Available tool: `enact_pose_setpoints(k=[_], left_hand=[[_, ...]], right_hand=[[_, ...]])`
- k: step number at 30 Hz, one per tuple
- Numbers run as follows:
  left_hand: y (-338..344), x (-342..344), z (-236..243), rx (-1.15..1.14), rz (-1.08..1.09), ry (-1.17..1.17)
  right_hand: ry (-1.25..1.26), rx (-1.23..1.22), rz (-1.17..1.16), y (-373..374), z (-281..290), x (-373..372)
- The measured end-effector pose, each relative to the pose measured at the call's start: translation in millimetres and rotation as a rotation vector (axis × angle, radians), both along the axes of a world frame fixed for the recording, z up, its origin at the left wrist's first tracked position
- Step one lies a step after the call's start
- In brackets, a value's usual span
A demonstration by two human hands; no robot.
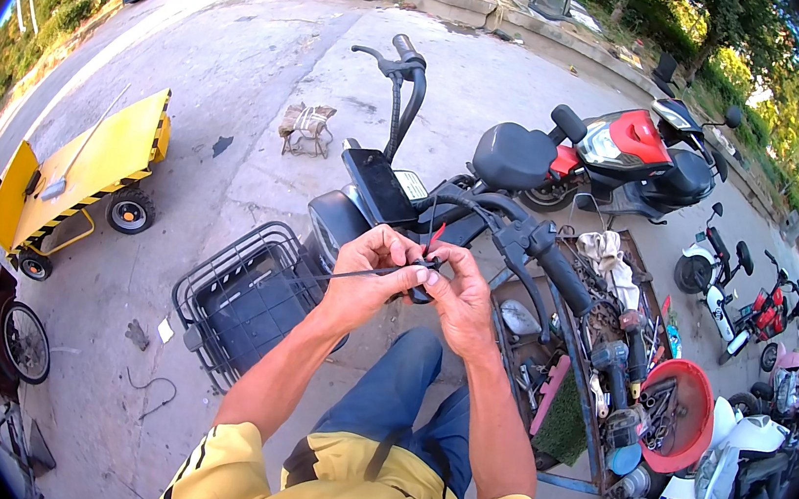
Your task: The person works on the handlebar area of a black electric scooter, manipulating wires and a small black component with both hands. They then use a yellow-handled screwdriver to tighten a screw on the scooter's body near the seat.
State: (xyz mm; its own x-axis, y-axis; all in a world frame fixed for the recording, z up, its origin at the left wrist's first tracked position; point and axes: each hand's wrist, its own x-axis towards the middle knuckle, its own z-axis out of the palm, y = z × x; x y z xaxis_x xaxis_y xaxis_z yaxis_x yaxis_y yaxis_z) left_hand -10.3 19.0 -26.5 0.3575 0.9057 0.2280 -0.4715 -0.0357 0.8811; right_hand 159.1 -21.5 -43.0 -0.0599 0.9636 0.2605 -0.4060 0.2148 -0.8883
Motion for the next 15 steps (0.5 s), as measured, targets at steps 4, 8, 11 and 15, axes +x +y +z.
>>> enact_pose_setpoints(k=[4, 8, 11, 15], left_hand=[[1, -2, -6, -0.010, -0.020, -0.062], [0, -1, -12, -0.003, 0.030, -0.104], [-3, -2, -12, -0.008, 0.058, -0.098], [-1, -2, -14, -0.002, 0.064, -0.127]], right_hand=[[-0.068, 0.038, -0.027, 3, -8, 3], [-0.078, 0.052, -0.038, 4, -9, 1], [-0.146, 0.075, -0.065, 4, -11, 1], [-0.144, 0.066, -0.053, 4, -9, 3]])
